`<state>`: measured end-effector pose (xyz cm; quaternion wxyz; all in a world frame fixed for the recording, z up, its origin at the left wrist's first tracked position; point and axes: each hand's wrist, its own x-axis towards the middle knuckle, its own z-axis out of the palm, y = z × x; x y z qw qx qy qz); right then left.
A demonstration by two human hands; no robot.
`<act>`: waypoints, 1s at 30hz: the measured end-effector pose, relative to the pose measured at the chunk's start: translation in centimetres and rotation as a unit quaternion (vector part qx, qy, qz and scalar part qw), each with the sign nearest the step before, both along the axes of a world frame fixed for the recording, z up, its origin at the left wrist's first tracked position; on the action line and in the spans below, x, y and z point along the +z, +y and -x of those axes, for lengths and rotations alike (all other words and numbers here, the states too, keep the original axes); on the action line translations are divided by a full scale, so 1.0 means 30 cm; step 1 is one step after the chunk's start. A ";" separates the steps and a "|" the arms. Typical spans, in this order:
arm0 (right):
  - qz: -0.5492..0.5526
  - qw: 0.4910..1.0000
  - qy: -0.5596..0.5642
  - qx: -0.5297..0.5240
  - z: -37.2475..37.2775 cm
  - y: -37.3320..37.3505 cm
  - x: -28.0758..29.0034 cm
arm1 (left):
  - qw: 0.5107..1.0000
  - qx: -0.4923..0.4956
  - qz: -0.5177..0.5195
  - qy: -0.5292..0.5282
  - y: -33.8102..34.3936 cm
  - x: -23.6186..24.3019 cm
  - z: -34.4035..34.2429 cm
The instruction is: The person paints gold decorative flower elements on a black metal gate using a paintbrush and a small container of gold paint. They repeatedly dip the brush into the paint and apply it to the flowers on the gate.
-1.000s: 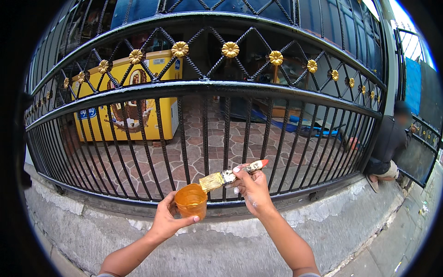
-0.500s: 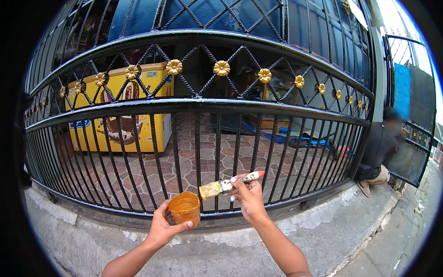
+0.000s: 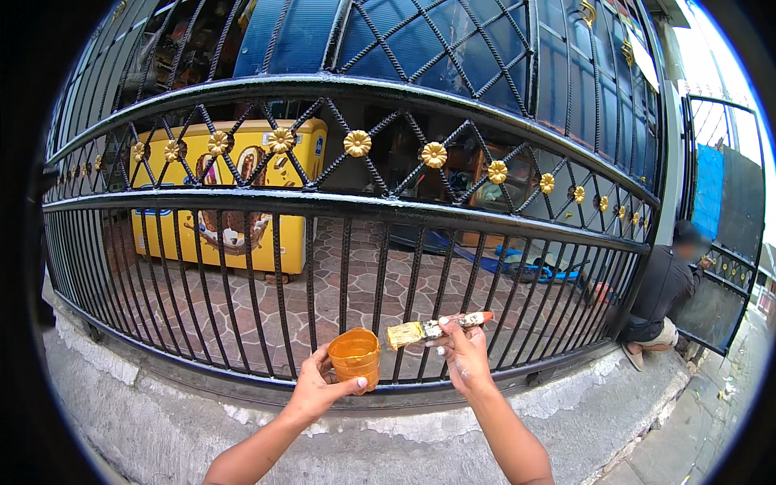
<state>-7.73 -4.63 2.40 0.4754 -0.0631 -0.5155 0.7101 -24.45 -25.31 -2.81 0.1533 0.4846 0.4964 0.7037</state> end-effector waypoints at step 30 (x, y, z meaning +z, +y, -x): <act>-0.461 0.774 0.187 -0.391 0.182 0.106 0.758 | 0.996 -0.066 -0.052 -0.043 -0.024 -0.021 0.105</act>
